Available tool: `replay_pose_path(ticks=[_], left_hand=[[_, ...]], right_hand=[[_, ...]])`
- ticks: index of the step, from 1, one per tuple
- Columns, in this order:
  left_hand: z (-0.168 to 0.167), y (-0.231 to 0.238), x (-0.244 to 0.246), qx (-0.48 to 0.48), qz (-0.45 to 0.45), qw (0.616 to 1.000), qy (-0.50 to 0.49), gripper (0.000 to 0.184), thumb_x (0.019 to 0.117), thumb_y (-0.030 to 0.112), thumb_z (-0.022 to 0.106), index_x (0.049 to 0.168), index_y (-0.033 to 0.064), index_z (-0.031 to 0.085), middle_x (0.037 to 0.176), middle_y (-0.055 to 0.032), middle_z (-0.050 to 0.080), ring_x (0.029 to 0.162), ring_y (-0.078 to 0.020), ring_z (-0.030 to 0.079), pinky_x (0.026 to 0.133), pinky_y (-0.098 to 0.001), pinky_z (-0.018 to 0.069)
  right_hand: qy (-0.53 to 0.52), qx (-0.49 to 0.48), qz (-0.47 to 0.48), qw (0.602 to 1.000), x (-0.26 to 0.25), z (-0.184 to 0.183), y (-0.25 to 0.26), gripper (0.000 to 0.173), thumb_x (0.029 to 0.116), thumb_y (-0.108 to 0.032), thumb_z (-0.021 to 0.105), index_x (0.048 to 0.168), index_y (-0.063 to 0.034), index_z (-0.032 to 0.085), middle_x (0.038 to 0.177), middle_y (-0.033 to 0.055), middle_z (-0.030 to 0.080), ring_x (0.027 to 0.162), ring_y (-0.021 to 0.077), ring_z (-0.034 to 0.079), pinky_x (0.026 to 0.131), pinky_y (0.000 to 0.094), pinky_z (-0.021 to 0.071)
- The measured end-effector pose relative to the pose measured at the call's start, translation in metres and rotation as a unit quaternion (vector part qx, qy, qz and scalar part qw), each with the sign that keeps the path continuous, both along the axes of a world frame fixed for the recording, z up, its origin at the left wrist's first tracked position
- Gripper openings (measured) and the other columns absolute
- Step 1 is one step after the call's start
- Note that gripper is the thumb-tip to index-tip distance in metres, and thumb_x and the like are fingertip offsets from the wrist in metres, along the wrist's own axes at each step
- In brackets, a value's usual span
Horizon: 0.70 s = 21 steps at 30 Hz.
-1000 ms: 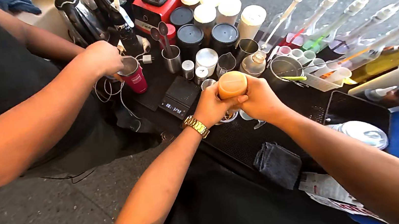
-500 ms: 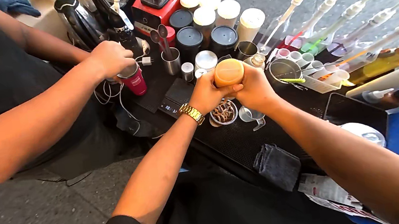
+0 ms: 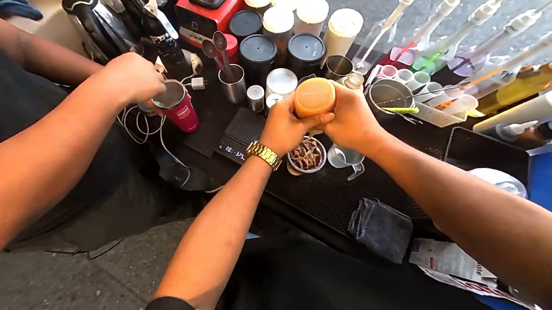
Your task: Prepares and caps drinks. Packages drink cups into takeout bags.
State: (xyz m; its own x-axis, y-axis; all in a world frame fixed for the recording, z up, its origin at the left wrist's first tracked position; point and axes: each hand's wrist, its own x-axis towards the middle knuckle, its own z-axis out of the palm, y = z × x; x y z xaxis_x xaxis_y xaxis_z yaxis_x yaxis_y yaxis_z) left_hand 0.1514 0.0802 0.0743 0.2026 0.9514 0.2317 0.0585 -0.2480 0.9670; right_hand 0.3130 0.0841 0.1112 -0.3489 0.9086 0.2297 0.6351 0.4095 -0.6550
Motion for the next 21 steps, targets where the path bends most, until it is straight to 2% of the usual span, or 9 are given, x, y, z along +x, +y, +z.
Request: replay_pose_path(ticks=[3, 9, 17, 21], left_hand=[[-0.004, -0.005, 0.005, -0.003, -0.005, 1.000, -0.010, 0.039, 0.0825, 0.008, 0.084, 0.115, -0.0040, 0.067, 0.102, -0.0106, 0.075, 0.096, -0.0105, 0.073, 0.092, -0.0293, 0.0594], [-0.019, -0.033, 0.024, -0.033, -0.016, 0.999, -0.038, 0.039, 0.0831, 0.006, 0.083, 0.116, -0.0059, 0.067, 0.104, -0.0129, 0.074, 0.099, -0.0114, 0.072, 0.095, -0.0299, 0.0580], [-0.006, 0.003, 0.005, 0.004, -0.010, 1.000, -0.009, 0.038, 0.0832, 0.006, 0.083, 0.116, -0.0054, 0.067, 0.103, -0.0121, 0.074, 0.097, -0.0103, 0.072, 0.093, -0.0285, 0.0585], [-0.013, -0.010, 0.014, -0.006, -0.015, 1.000, -0.024, 0.040, 0.0829, 0.009, 0.084, 0.116, -0.0044, 0.067, 0.103, -0.0115, 0.075, 0.097, -0.0112, 0.073, 0.094, -0.0306, 0.0591]], right_hand=[[-0.014, -0.011, -0.003, 1.000, 0.004, 0.000, -0.006, 0.042, 0.0780, -0.003, 0.080, 0.116, -0.0022, 0.063, 0.098, 0.0117, 0.074, 0.092, 0.0211, 0.074, 0.085, 0.0446, 0.0597], [-0.043, -0.034, -0.007, 0.999, 0.022, -0.010, -0.032, 0.039, 0.0765, 0.000, 0.080, 0.112, -0.0008, 0.064, 0.091, 0.0125, 0.074, 0.085, 0.0233, 0.074, 0.078, 0.0467, 0.0602], [-0.020, -0.012, -0.015, 1.000, 0.003, 0.000, 0.000, 0.041, 0.0781, -0.001, 0.080, 0.116, -0.0011, 0.064, 0.098, 0.0141, 0.074, 0.092, 0.0244, 0.074, 0.085, 0.0472, 0.0590], [-0.034, -0.006, -0.003, 0.999, 0.012, -0.004, -0.012, 0.040, 0.0784, -0.002, 0.079, 0.116, -0.0013, 0.064, 0.096, 0.0129, 0.074, 0.089, 0.0232, 0.074, 0.082, 0.0461, 0.0598]])
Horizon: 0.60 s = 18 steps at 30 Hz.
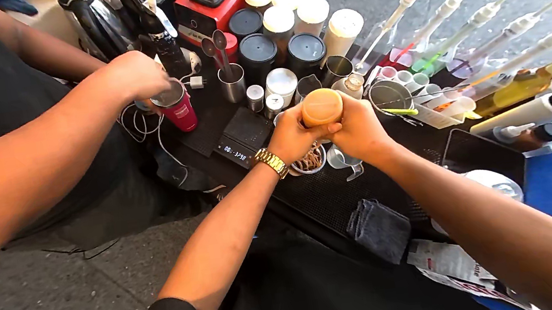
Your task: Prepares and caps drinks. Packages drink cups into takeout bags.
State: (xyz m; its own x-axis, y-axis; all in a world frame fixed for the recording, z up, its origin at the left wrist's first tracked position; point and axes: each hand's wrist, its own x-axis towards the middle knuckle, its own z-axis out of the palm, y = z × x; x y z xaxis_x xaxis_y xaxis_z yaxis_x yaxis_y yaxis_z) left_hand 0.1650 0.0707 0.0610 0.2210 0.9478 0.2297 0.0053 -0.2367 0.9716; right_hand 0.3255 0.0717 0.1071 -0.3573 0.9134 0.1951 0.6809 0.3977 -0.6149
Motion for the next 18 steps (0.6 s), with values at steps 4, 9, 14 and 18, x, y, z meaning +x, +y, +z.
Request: replay_pose_path(ticks=[4, 9, 14, 18], left_hand=[[-0.007, -0.015, 0.013, -0.017, -0.007, 1.000, -0.010, 0.041, 0.0831, 0.011, 0.085, 0.116, -0.0046, 0.067, 0.104, -0.0117, 0.075, 0.099, -0.0108, 0.072, 0.095, -0.0297, 0.0579], [-0.001, 0.003, 0.004, -0.007, -0.002, 1.000, 0.001, 0.040, 0.0839, 0.011, 0.084, 0.117, -0.0046, 0.067, 0.104, -0.0125, 0.074, 0.098, -0.0125, 0.072, 0.095, -0.0321, 0.0586], [0.003, 0.008, 0.000, 0.001, -0.002, 1.000, 0.003, 0.040, 0.0831, 0.009, 0.084, 0.116, -0.0052, 0.066, 0.103, -0.0126, 0.074, 0.098, -0.0119, 0.072, 0.094, -0.0308, 0.0585], [-0.003, -0.010, 0.012, -0.003, -0.010, 1.000, -0.015, 0.040, 0.0826, 0.008, 0.084, 0.116, -0.0054, 0.066, 0.103, -0.0123, 0.074, 0.097, -0.0109, 0.072, 0.094, -0.0293, 0.0581]], right_hand=[[-0.009, -0.001, 0.001, 1.000, 0.013, -0.008, -0.013, 0.038, 0.0771, -0.001, 0.079, 0.112, -0.0006, 0.064, 0.093, 0.0122, 0.073, 0.086, 0.0224, 0.074, 0.080, 0.0452, 0.0603], [-0.013, 0.006, -0.006, 1.000, 0.003, 0.001, 0.002, 0.040, 0.0786, -0.001, 0.080, 0.115, 0.0009, 0.064, 0.094, 0.0162, 0.073, 0.088, 0.0282, 0.074, 0.081, 0.0505, 0.0589], [-0.017, 0.018, -0.009, 1.000, -0.001, 0.006, 0.005, 0.040, 0.0778, -0.001, 0.080, 0.114, 0.0003, 0.063, 0.094, 0.0151, 0.073, 0.088, 0.0263, 0.074, 0.081, 0.0476, 0.0588], [-0.016, 0.018, 0.006, 1.000, 0.013, -0.002, -0.010, 0.039, 0.0785, -0.006, 0.081, 0.113, 0.0000, 0.063, 0.093, 0.0128, 0.073, 0.087, 0.0218, 0.074, 0.081, 0.0434, 0.0601]])
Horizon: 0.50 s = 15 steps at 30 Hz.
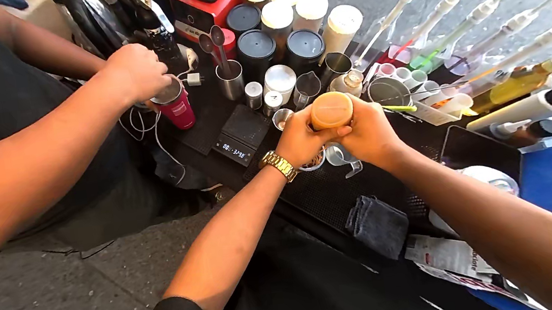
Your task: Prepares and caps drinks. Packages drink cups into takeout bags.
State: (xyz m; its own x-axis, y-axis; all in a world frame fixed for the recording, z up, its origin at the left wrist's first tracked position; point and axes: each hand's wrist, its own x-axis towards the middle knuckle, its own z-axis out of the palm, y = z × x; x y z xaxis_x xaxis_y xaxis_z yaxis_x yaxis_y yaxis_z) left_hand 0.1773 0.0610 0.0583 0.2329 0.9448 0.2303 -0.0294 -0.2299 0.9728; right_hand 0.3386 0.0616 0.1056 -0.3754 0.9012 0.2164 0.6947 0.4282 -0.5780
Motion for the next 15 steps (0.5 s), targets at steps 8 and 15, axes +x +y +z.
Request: replay_pose_path(ticks=[8, 15], left_hand=[[-0.002, -0.026, -0.022, -0.014, 0.009, 1.000, 0.025, 0.040, 0.0819, 0.006, 0.084, 0.116, -0.0045, 0.067, 0.104, -0.0107, 0.075, 0.099, -0.0092, 0.072, 0.095, -0.0279, 0.0580], [-0.003, -0.032, -0.034, -0.011, 0.024, 0.999, 0.036, 0.039, 0.0810, 0.009, 0.086, 0.113, -0.0029, 0.068, 0.102, -0.0087, 0.075, 0.098, -0.0081, 0.072, 0.094, -0.0271, 0.0583]], right_hand=[[0.027, -0.032, -0.013, 0.999, -0.022, -0.009, -0.023, 0.040, 0.0754, 0.000, 0.080, 0.113, -0.0006, 0.064, 0.092, 0.0116, 0.074, 0.086, 0.0211, 0.074, 0.079, 0.0435, 0.0608], [0.037, -0.034, -0.002, 0.999, -0.033, -0.012, -0.026, 0.041, 0.0750, -0.001, 0.081, 0.112, -0.0013, 0.064, 0.092, 0.0109, 0.074, 0.086, 0.0208, 0.074, 0.079, 0.0428, 0.0611]])
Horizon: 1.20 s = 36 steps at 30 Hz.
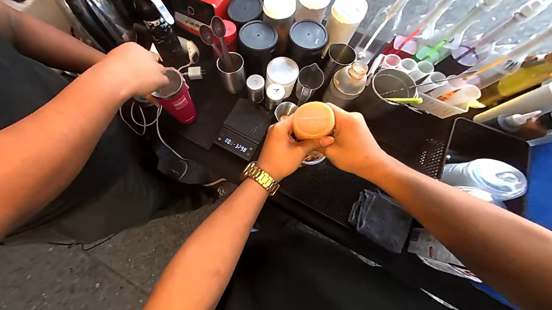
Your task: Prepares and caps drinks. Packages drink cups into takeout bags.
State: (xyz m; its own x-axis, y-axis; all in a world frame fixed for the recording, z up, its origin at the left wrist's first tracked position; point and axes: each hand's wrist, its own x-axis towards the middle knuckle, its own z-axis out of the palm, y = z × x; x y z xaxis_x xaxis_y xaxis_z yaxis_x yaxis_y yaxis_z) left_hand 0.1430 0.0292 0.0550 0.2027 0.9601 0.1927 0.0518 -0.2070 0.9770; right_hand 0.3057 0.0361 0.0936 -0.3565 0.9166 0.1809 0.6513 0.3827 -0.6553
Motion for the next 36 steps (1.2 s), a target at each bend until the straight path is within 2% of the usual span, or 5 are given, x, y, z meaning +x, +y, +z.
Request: replay_pose_path(ticks=[7, 16, 25, 32, 36], left_hand=[[0.008, 0.021, 0.032, 0.023, -0.036, 0.999, -0.031, 0.039, 0.0811, 0.005, 0.084, 0.115, -0.0057, 0.067, 0.102, -0.0113, 0.074, 0.096, -0.0089, 0.072, 0.093, -0.0270, 0.0580], [0.013, 0.007, -0.007, 0.028, -0.017, 0.999, 0.008, 0.039, 0.0792, 0.004, 0.085, 0.113, -0.0040, 0.067, 0.103, -0.0090, 0.075, 0.098, -0.0076, 0.072, 0.094, -0.0261, 0.0583], [0.019, 0.032, 0.031, 0.035, -0.054, 0.998, -0.015, 0.039, 0.0810, 0.005, 0.084, 0.115, -0.0049, 0.068, 0.102, -0.0102, 0.074, 0.096, -0.0078, 0.071, 0.093, -0.0261, 0.0575], [0.019, 0.018, -0.005, 0.037, -0.029, 0.999, 0.013, 0.038, 0.0791, 0.003, 0.085, 0.112, -0.0043, 0.067, 0.102, -0.0087, 0.075, 0.098, -0.0069, 0.072, 0.094, -0.0253, 0.0584], [0.020, 0.022, 0.001, 0.039, -0.027, 0.999, 0.012, 0.037, 0.0789, 0.004, 0.085, 0.111, -0.0039, 0.068, 0.100, -0.0080, 0.075, 0.096, -0.0061, 0.072, 0.092, -0.0242, 0.0587]], right_hand=[[-0.028, 0.051, -0.018, 0.998, 0.031, 0.015, 0.008, 0.038, 0.0769, -0.001, 0.078, 0.112, 0.0011, 0.063, 0.092, 0.0137, 0.073, 0.085, 0.0238, 0.074, 0.078, 0.0451, 0.0605], [0.017, 0.036, -0.019, 0.999, -0.006, 0.007, 0.000, 0.040, 0.0740, 0.000, 0.078, 0.112, 0.0009, 0.064, 0.091, 0.0121, 0.074, 0.084, 0.0216, 0.074, 0.077, 0.0419, 0.0614], [-0.015, 0.048, -0.044, 0.998, 0.030, 0.022, 0.011, 0.038, 0.0766, 0.001, 0.078, 0.111, 0.0012, 0.063, 0.092, 0.0137, 0.073, 0.085, 0.0236, 0.074, 0.078, 0.0450, 0.0603], [0.026, 0.044, -0.027, 0.998, -0.004, 0.011, 0.006, 0.036, 0.0748, 0.001, 0.077, 0.109, 0.0006, 0.064, 0.088, 0.0115, 0.073, 0.081, 0.0208, 0.073, 0.074, 0.0411, 0.0608], [0.028, 0.051, -0.022, 0.998, 0.003, 0.012, 0.010, 0.037, 0.0751, 0.002, 0.076, 0.110, 0.0002, 0.064, 0.090, 0.0114, 0.073, 0.083, 0.0203, 0.074, 0.076, 0.0401, 0.0610]])
